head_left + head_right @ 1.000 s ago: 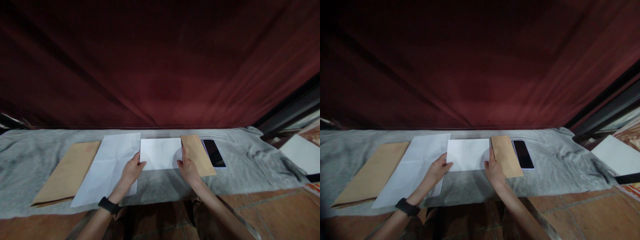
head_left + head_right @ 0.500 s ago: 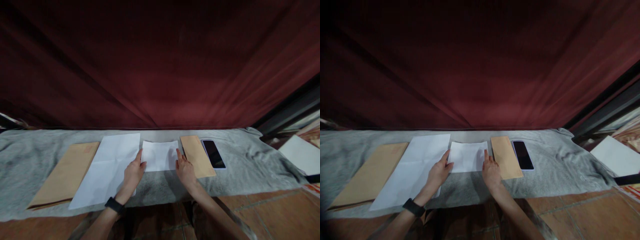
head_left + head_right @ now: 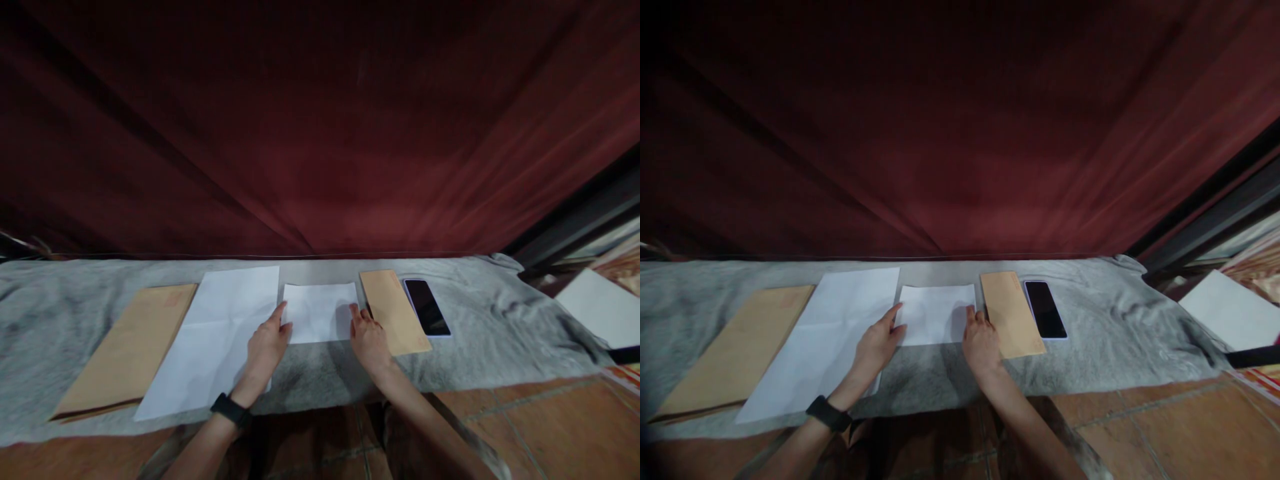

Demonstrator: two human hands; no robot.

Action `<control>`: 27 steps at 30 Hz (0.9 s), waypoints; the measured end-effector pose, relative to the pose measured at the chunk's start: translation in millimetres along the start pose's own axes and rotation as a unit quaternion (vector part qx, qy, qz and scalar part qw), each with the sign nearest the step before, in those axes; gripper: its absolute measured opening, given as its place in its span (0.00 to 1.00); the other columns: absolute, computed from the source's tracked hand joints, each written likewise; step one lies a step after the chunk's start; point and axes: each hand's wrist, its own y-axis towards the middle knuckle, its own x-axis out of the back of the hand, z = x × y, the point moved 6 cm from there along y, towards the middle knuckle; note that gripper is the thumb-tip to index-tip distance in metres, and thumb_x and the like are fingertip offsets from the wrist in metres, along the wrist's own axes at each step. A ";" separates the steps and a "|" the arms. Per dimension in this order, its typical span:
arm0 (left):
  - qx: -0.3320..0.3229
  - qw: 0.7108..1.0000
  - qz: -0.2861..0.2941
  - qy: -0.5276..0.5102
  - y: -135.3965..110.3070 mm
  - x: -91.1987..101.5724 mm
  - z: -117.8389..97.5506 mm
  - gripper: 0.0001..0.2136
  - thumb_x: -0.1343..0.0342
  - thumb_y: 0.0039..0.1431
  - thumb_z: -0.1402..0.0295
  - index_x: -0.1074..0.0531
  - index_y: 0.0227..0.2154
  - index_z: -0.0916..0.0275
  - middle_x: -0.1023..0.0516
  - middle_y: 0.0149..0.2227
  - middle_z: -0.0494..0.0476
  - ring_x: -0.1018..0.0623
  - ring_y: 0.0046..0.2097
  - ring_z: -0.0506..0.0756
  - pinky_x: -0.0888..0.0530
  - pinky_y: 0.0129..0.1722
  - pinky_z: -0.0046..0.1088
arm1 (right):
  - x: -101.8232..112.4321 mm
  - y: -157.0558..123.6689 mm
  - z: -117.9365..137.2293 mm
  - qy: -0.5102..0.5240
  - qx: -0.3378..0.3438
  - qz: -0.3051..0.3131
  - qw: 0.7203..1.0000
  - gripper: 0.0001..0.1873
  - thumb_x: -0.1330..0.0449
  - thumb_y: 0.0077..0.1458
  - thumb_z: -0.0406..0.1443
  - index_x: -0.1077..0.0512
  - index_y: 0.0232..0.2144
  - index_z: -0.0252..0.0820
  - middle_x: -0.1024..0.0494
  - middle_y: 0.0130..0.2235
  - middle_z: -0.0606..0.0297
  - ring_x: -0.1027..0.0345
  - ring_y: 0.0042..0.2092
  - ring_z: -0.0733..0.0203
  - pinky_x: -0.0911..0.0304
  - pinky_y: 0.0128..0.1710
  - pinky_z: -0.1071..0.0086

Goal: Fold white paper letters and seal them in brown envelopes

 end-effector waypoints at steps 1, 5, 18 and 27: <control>-0.001 1.000 -0.001 0.005 -0.9 0.3 -0.9 0.26 0.53 0.67 0.65 0.41 0.68 0.58 0.18 0.46 0.60 0.19 0.45 0.59 0.28 0.43 0.32 | -0.1 -0.4 0.2 -0.002 0.001 -0.001 1.000 0.25 0.52 0.67 0.29 0.39 0.65 0.39 0.22 0.52 0.50 0.22 0.47 0.55 0.30 0.46 0.67; -0.001 0.999 -0.005 0.032 -6.4 3.3 -6.6 0.23 0.55 0.69 0.65 0.37 0.65 0.57 0.18 0.49 0.62 0.19 0.48 0.60 0.26 0.46 0.34 | 1.0 -1.4 1.5 -0.013 0.007 -0.004 1.000 0.25 0.52 0.67 0.28 0.39 0.65 0.37 0.24 0.54 0.48 0.23 0.49 0.53 0.30 0.48 0.65; -0.011 0.998 -0.012 0.068 -13.7 3.8 -14.6 0.21 0.55 0.69 0.68 0.33 0.63 0.55 0.18 0.50 0.61 0.18 0.46 0.60 0.25 0.45 0.34 | 5.4 -1.9 0.3 -0.015 0.004 0.012 1.000 0.26 0.53 0.66 0.26 0.37 0.64 0.38 0.22 0.50 0.49 0.23 0.46 0.55 0.30 0.45 0.66; -0.030 0.996 -0.021 0.083 -16.9 -1.7 -14.8 0.22 0.56 0.69 0.69 0.36 0.64 0.58 0.20 0.53 0.64 0.18 0.48 0.61 0.25 0.46 0.36 | 4.0 -3.6 0.1 -0.026 0.015 0.005 1.000 0.24 0.53 0.67 0.28 0.36 0.63 0.38 0.22 0.51 0.49 0.23 0.46 0.54 0.30 0.45 0.64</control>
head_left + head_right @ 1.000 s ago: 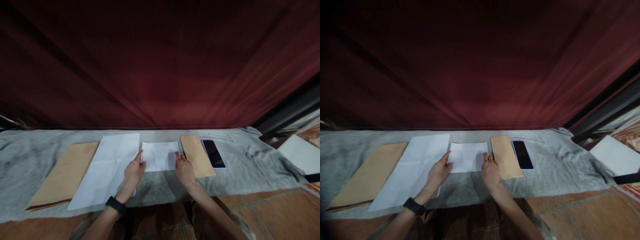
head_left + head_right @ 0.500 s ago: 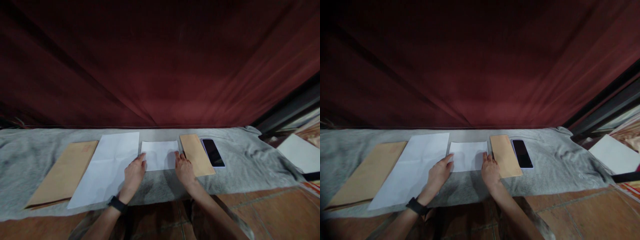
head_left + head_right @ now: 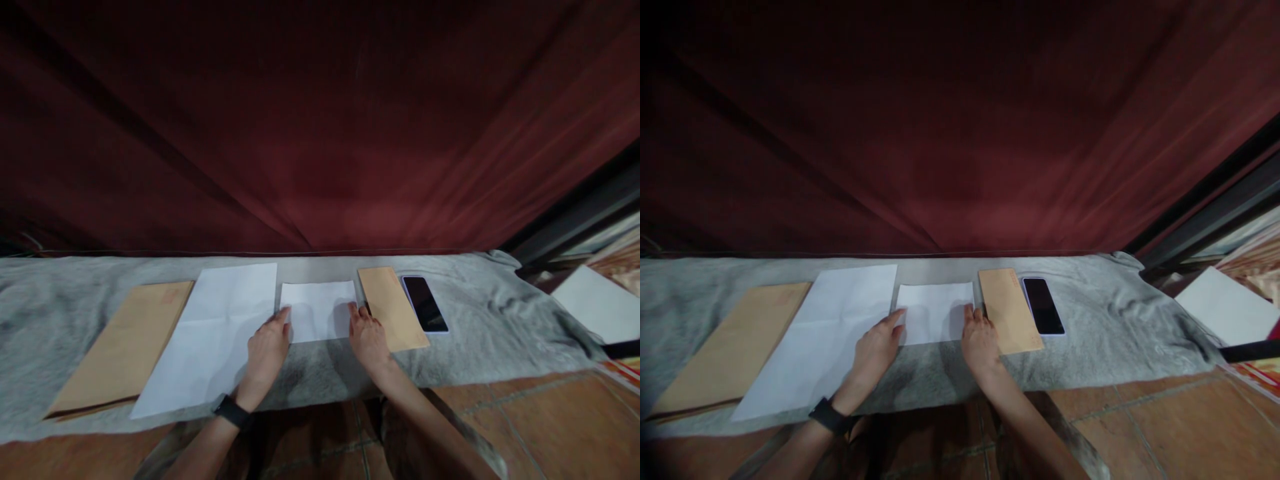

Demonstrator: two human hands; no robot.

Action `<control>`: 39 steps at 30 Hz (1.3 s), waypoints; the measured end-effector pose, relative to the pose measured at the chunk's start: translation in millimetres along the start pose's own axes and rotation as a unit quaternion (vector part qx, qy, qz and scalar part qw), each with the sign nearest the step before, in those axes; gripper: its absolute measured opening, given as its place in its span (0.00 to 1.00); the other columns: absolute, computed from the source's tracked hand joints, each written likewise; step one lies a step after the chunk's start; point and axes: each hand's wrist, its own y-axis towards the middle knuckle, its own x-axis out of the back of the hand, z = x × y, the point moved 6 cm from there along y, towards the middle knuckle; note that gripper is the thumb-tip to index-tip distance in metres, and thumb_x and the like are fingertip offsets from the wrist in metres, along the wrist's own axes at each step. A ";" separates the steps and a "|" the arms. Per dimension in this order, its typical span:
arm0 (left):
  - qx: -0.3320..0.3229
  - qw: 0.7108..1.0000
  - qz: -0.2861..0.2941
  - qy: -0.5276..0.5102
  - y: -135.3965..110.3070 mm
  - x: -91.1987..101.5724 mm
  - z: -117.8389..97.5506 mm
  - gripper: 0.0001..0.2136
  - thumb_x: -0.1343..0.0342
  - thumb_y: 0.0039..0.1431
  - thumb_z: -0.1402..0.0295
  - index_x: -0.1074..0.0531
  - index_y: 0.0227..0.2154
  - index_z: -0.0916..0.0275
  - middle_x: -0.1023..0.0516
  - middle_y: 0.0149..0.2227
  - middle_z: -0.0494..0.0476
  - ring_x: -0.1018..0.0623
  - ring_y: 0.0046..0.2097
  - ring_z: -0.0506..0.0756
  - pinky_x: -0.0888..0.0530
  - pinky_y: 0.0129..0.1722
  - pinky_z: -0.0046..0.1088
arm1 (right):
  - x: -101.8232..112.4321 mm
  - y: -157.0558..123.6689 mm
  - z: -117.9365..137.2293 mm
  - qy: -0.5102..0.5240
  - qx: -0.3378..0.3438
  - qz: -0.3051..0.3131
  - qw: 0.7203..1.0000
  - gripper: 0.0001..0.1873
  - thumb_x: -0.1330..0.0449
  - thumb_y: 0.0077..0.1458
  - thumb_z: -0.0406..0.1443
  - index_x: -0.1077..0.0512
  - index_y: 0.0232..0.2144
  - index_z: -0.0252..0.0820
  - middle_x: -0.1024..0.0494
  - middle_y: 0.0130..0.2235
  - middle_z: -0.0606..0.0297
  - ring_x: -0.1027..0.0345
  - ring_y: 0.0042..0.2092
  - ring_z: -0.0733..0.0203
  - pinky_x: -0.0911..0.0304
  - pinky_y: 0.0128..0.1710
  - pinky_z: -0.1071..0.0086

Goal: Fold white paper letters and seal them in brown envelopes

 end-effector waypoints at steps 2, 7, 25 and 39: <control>-0.003 1.000 -0.002 0.006 0.0 -1.7 0.0 0.22 0.56 0.69 0.70 0.36 0.64 0.57 0.20 0.52 0.64 0.18 0.48 0.60 0.24 0.45 0.36 | -0.6 -0.5 0.3 -0.002 0.002 -0.006 1.000 0.25 0.53 0.67 0.28 0.36 0.63 0.37 0.23 0.51 0.48 0.24 0.46 0.53 0.30 0.46 0.63; -0.011 1.000 -0.003 0.015 0.4 -3.0 -0.1 0.22 0.56 0.69 0.70 0.36 0.64 0.57 0.20 0.52 0.63 0.18 0.48 0.60 0.24 0.45 0.35 | -1.7 -0.9 0.9 -0.006 0.006 -0.009 1.000 0.24 0.52 0.67 0.28 0.36 0.63 0.38 0.23 0.53 0.49 0.24 0.48 0.54 0.31 0.47 0.64; -0.005 1.000 -0.007 0.011 -0.1 -1.2 -0.2 0.21 0.54 0.68 0.71 0.35 0.63 0.59 0.19 0.52 0.61 0.18 0.47 0.59 0.24 0.46 0.34 | 0.1 -0.5 -2.6 0.011 0.005 -0.017 1.000 0.24 0.50 0.66 0.28 0.35 0.62 0.40 0.21 0.48 0.52 0.23 0.45 0.56 0.32 0.44 0.66; -0.048 0.997 -0.059 0.030 -5.0 -3.4 -2.9 0.20 0.56 0.69 0.72 0.32 0.60 0.59 0.22 0.50 0.64 0.18 0.43 0.58 0.22 0.41 0.34 | 1.6 -2.0 -1.4 -0.001 0.010 -0.018 1.000 0.22 0.52 0.67 0.28 0.33 0.61 0.39 0.21 0.48 0.52 0.24 0.44 0.57 0.33 0.44 0.67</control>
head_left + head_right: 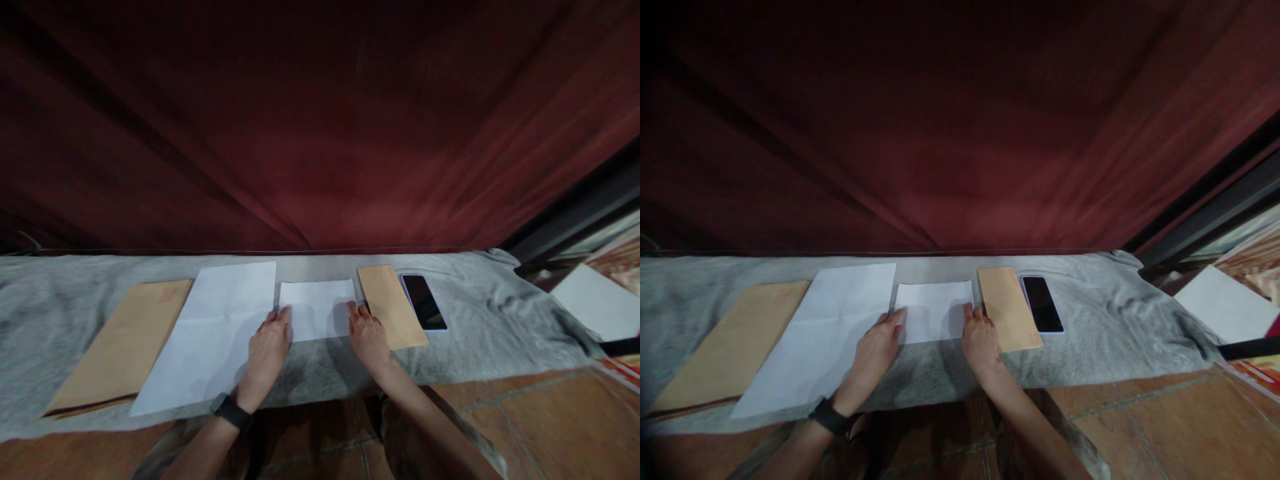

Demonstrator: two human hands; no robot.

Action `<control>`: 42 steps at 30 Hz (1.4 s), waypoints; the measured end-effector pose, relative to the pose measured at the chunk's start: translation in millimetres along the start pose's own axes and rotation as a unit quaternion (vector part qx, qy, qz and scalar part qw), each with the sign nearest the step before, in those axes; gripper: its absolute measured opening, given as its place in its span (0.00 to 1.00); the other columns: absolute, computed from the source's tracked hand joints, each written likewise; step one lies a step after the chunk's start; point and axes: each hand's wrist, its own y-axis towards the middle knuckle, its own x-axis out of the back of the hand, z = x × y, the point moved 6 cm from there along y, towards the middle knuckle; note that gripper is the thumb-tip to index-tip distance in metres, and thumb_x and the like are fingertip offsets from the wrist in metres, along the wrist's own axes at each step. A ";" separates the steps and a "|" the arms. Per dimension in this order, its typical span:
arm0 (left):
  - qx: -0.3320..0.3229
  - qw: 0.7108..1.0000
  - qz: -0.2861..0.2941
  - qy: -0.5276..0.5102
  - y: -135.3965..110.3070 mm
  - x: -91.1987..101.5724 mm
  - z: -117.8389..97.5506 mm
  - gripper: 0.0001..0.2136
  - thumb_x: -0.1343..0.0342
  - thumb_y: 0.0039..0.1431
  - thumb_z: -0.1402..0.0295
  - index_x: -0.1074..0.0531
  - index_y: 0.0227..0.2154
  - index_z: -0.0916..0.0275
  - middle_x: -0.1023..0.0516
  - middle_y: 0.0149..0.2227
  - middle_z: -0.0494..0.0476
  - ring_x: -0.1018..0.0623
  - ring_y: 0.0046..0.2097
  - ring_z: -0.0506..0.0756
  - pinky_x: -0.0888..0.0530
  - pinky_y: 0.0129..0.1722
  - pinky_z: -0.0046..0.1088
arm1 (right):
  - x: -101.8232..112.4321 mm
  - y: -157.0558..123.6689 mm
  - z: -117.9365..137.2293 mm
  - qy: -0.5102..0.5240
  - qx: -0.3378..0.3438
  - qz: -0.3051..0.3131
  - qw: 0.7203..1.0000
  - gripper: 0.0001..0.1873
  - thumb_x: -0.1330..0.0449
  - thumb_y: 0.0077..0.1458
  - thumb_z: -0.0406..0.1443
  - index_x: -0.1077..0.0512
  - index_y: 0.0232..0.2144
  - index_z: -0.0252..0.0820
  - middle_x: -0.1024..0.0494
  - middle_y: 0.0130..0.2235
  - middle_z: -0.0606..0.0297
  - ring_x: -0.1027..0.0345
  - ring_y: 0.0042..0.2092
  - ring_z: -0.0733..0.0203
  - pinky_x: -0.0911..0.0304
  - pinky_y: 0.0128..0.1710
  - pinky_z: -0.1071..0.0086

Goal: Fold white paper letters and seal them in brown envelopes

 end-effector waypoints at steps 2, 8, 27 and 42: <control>-0.011 0.999 -0.026 0.020 -2.5 4.9 -0.9 0.20 0.56 0.68 0.73 0.31 0.59 0.59 0.23 0.49 0.64 0.19 0.44 0.59 0.22 0.39 0.34 | -0.1 0.1 0.1 -0.004 0.001 0.002 1.000 0.22 0.51 0.67 0.28 0.34 0.61 0.40 0.21 0.48 0.53 0.24 0.44 0.57 0.33 0.44 0.66; -0.136 0.979 -0.151 -0.016 -9.4 4.7 -26.0 0.20 0.54 0.67 0.72 0.32 0.60 0.63 0.32 0.62 0.69 0.30 0.61 0.64 0.28 0.58 0.44 | 0.2 0.9 0.8 0.002 0.002 0.004 1.000 0.22 0.51 0.67 0.28 0.34 0.60 0.39 0.21 0.47 0.52 0.24 0.44 0.57 0.33 0.43 0.67; -0.187 0.980 -0.064 0.014 -23.5 -44.7 -59.8 0.29 0.52 0.68 0.56 0.45 0.69 0.58 0.45 0.72 0.59 0.48 0.73 0.65 0.46 0.69 0.56 | 10.0 -11.0 4.6 0.018 -0.009 -0.036 0.999 0.23 0.51 0.67 0.32 0.33 0.61 0.38 0.24 0.53 0.47 0.27 0.50 0.50 0.32 0.49 0.60; -0.190 0.980 -0.051 0.037 -23.8 -52.5 -59.8 0.27 0.57 0.67 0.70 0.42 0.68 0.65 0.41 0.70 0.63 0.49 0.73 0.64 0.47 0.70 0.54 | -15.1 26.7 65.8 0.246 0.111 -0.074 0.960 0.25 0.56 0.72 0.39 0.35 0.64 0.37 0.37 0.68 0.55 0.49 0.70 0.57 0.47 0.69 0.58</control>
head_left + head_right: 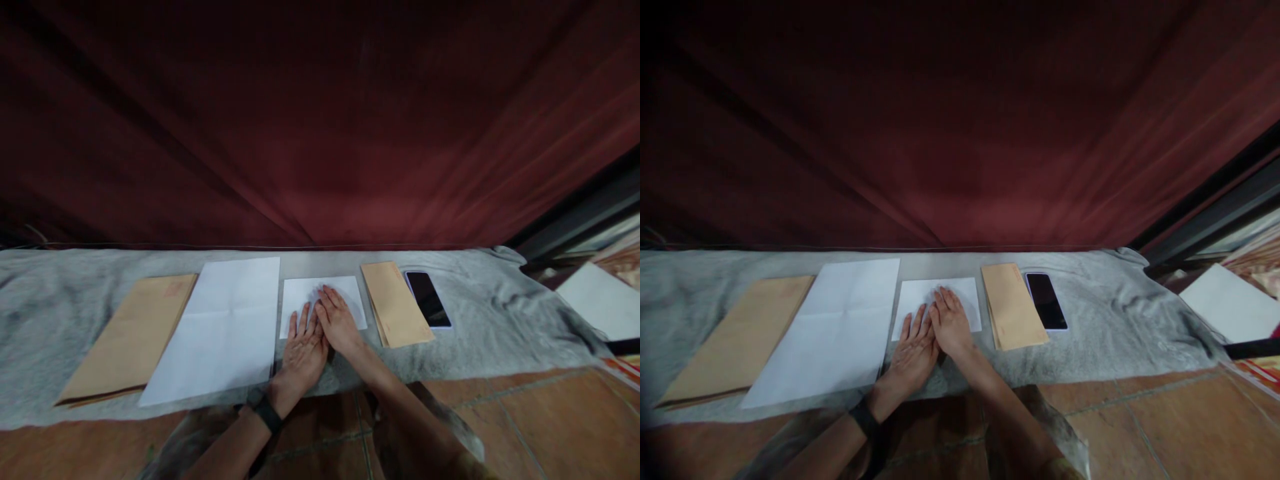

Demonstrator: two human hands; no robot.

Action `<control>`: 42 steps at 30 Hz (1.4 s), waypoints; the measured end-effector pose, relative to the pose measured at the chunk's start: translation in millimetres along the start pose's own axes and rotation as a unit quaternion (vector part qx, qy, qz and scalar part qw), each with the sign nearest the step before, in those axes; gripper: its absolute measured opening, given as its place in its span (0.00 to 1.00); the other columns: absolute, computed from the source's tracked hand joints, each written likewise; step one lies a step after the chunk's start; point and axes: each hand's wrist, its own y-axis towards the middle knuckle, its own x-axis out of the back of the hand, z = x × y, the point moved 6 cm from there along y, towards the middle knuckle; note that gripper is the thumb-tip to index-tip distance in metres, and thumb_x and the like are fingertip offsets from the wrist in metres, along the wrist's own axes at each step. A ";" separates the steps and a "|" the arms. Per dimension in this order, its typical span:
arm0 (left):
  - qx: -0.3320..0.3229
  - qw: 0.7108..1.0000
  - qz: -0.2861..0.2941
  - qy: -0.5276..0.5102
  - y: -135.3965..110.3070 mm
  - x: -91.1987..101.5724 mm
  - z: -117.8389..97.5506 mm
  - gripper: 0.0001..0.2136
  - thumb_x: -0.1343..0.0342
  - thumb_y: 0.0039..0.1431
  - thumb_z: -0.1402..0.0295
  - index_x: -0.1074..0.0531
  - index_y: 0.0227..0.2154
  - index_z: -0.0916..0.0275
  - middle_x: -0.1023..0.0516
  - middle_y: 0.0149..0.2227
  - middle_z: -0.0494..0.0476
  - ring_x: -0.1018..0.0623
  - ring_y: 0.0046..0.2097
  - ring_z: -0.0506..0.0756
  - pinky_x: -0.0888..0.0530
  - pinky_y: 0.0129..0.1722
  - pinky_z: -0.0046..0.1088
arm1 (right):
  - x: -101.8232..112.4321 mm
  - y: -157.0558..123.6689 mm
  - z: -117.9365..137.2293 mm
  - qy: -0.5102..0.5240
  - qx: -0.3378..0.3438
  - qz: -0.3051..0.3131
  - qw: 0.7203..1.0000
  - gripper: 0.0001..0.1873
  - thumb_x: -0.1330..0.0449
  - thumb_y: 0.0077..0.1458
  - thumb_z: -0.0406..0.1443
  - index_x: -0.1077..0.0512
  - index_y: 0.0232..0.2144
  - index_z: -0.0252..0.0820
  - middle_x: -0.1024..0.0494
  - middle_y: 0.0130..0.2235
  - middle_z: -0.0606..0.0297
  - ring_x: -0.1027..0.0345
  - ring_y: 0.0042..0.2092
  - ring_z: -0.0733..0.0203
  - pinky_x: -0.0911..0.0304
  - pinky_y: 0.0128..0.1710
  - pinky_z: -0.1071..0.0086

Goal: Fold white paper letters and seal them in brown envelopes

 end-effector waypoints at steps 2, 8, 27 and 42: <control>0.000 1.000 -0.013 0.001 -1.8 -2.7 -0.1 0.28 0.58 0.66 0.72 0.44 0.68 0.67 0.40 0.70 0.65 0.48 0.73 0.63 0.48 0.71 0.53 | -4.1 1.6 0.4 -0.035 0.006 0.009 0.999 0.25 0.55 0.72 0.40 0.35 0.64 0.36 0.37 0.68 0.55 0.49 0.70 0.55 0.50 0.70 0.57; 0.036 0.998 -0.039 -0.018 -4.2 -4.3 2.9 0.29 0.60 0.67 0.72 0.49 0.70 0.67 0.43 0.70 0.66 0.46 0.72 0.60 0.46 0.71 0.51 | -3.1 -1.6 -9.1 -0.134 0.003 0.011 0.991 0.26 0.55 0.72 0.42 0.40 0.68 0.43 0.43 0.71 0.58 0.51 0.71 0.52 0.54 0.70 0.53; 0.057 0.992 -0.076 -0.086 65.7 10.2 0.9 0.28 0.60 0.66 0.71 0.47 0.69 0.69 0.46 0.72 0.65 0.50 0.73 0.60 0.44 0.70 0.47 | 4.1 -9.9 -35.2 -0.207 -0.019 -0.001 0.978 0.27 0.54 0.70 0.35 0.44 0.69 0.44 0.45 0.71 0.56 0.51 0.71 0.52 0.52 0.68 0.53; 0.133 0.984 -0.106 -0.051 59.3 2.4 24.9 0.28 0.60 0.70 0.65 0.47 0.68 0.73 0.44 0.70 0.72 0.48 0.73 0.62 0.45 0.70 0.48 | 10.4 -17.2 -40.1 -0.204 -0.007 -0.050 0.978 0.27 0.53 0.71 0.38 0.43 0.69 0.38 0.45 0.71 0.48 0.51 0.71 0.48 0.48 0.66 0.52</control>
